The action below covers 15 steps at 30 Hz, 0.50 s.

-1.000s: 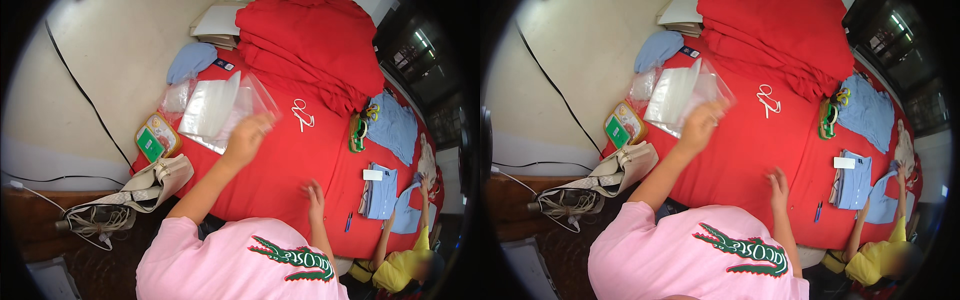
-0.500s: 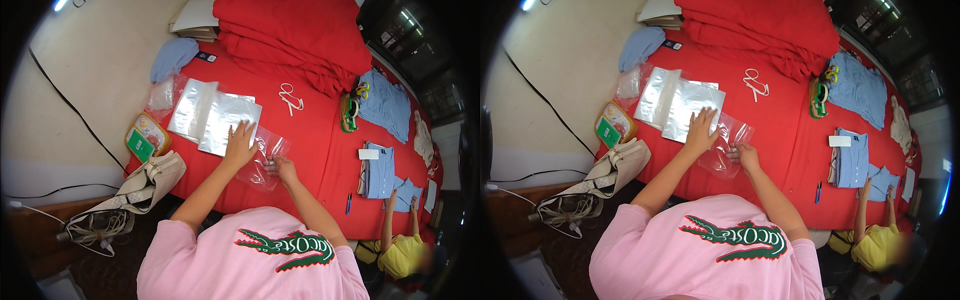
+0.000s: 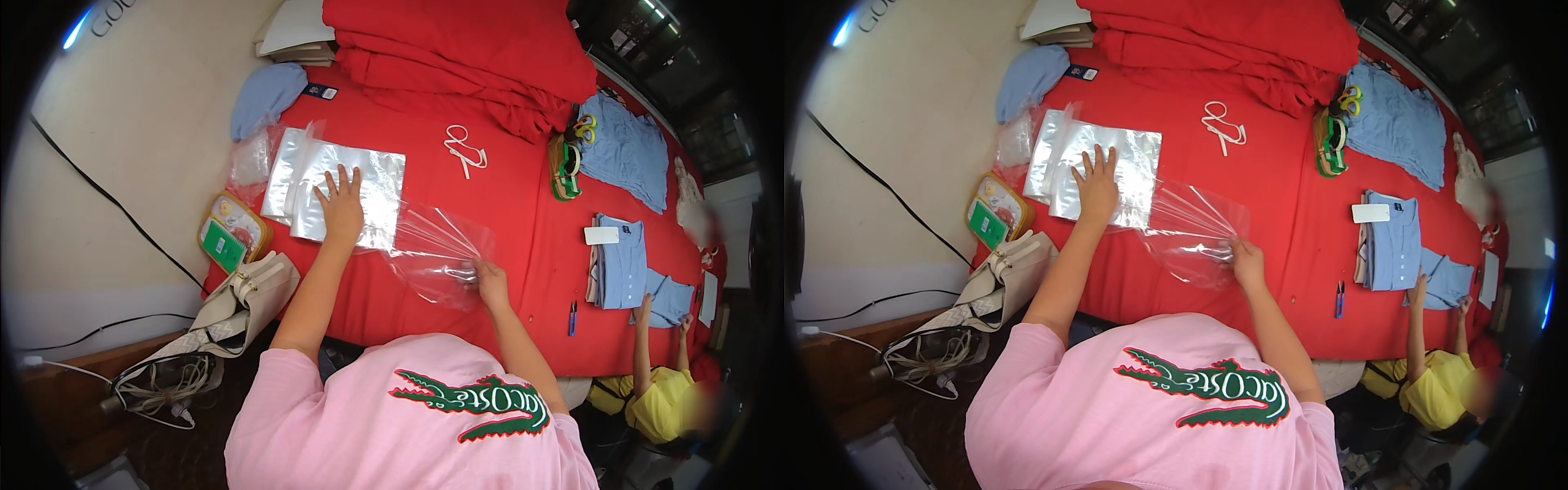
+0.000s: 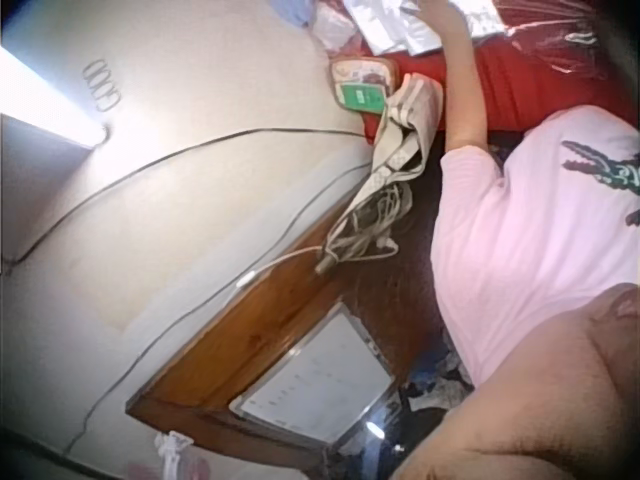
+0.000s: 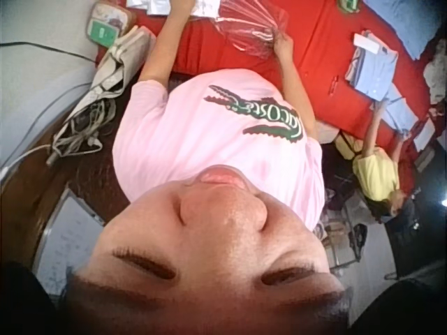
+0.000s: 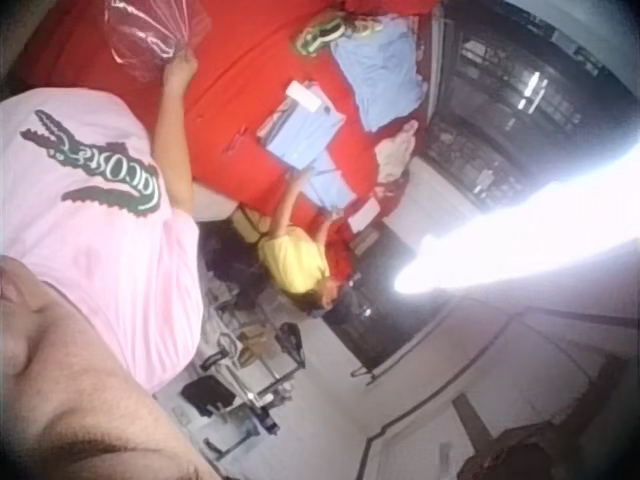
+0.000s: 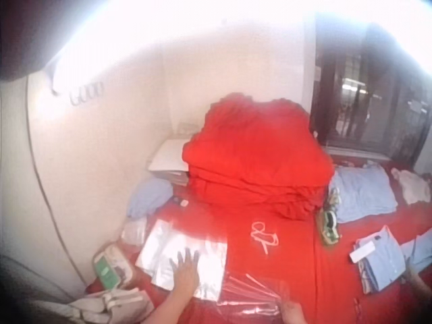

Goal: The person places folded shirts into plastic bags, seals them, and places them into a larger plastic bag.

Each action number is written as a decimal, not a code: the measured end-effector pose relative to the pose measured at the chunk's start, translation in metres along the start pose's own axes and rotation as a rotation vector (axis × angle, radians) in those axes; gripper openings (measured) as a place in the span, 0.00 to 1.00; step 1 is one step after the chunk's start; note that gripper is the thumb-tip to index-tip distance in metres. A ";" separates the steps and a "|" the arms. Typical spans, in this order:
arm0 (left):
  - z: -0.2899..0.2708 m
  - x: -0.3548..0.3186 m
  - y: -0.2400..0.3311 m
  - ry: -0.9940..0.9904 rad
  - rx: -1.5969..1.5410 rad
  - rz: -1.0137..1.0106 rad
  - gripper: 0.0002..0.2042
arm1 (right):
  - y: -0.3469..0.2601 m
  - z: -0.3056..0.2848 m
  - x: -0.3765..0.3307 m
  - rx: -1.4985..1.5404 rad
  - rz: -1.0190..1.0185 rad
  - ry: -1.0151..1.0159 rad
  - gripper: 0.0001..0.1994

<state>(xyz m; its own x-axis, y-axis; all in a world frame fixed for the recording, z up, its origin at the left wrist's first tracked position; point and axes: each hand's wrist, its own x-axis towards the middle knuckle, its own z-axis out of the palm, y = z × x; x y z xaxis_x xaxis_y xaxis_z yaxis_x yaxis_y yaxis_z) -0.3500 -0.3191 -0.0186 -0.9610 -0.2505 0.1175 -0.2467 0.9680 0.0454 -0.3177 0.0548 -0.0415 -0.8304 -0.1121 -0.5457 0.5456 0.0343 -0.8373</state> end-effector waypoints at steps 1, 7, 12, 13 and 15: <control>0.005 0.001 -0.011 0.030 -0.027 0.007 0.36 | 0.002 -0.011 -0.002 -0.010 -0.039 0.015 0.19; 0.018 0.006 -0.048 0.071 0.068 0.091 0.39 | -0.014 -0.099 -0.069 0.078 -0.070 0.261 0.17; 0.007 0.020 -0.032 -0.007 -0.110 -0.043 0.32 | 0.000 -0.182 -0.140 0.139 0.031 0.288 0.11; 0.005 0.014 -0.010 0.035 -0.210 0.033 0.32 | 0.012 -0.193 -0.154 0.157 0.046 0.298 0.11; -0.016 -0.001 0.048 0.125 -0.414 0.191 0.32 | 0.042 -0.211 -0.172 0.206 0.060 0.316 0.12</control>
<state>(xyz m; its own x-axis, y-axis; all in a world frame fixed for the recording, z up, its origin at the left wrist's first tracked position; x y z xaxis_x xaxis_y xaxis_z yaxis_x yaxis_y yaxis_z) -0.3584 -0.2726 -0.0010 -0.9557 -0.0929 0.2793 0.0279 0.9160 0.4003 -0.1754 0.2847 0.0102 -0.7728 0.1967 -0.6034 0.5786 -0.1723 -0.7972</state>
